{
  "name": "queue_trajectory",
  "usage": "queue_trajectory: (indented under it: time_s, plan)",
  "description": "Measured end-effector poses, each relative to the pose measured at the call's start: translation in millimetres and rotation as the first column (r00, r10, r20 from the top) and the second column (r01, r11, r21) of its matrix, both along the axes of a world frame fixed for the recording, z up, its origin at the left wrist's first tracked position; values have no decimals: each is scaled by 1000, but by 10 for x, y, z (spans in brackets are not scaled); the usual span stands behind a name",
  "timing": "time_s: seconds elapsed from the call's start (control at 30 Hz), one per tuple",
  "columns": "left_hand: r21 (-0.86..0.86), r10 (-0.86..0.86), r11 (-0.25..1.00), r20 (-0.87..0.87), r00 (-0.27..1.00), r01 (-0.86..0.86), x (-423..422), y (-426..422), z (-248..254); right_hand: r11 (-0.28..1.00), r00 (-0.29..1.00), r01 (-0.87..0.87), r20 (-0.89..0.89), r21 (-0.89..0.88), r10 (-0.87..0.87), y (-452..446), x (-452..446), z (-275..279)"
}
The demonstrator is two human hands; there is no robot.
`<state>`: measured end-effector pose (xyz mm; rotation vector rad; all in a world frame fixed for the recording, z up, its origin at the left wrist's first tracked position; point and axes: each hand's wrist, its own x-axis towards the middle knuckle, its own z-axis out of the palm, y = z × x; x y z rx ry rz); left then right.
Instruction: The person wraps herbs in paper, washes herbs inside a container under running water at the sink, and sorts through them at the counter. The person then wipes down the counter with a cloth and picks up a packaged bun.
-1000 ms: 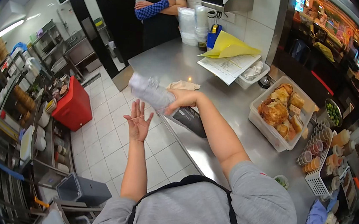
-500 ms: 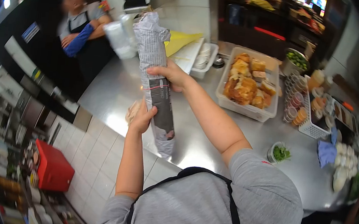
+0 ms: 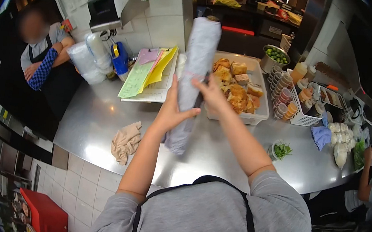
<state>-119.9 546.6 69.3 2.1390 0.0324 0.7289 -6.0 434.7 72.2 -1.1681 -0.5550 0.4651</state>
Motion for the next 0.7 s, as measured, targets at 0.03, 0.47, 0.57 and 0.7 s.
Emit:
queue_trajectory:
  time_s: [0.03,0.47,0.57,0.7]
  plan:
    - [-51,-136,989,29,990,137,-10,-1,35,994,993,95,-66,-59,-99,-22,224,-72]
    - [-227,118,951,-359,926,-209,-1331,676,-546,933,945,326,77,-154,-318,614,2864,619]
    - [-257,212,908,-397,893,-330,-1451,632,-678,781,868,487,116,-392,-483,881,3319,508]
    - [-176,266,916,-409,873,-361,-1466,556,-687,692,737,674,293,-257,-609,676,3299,338]
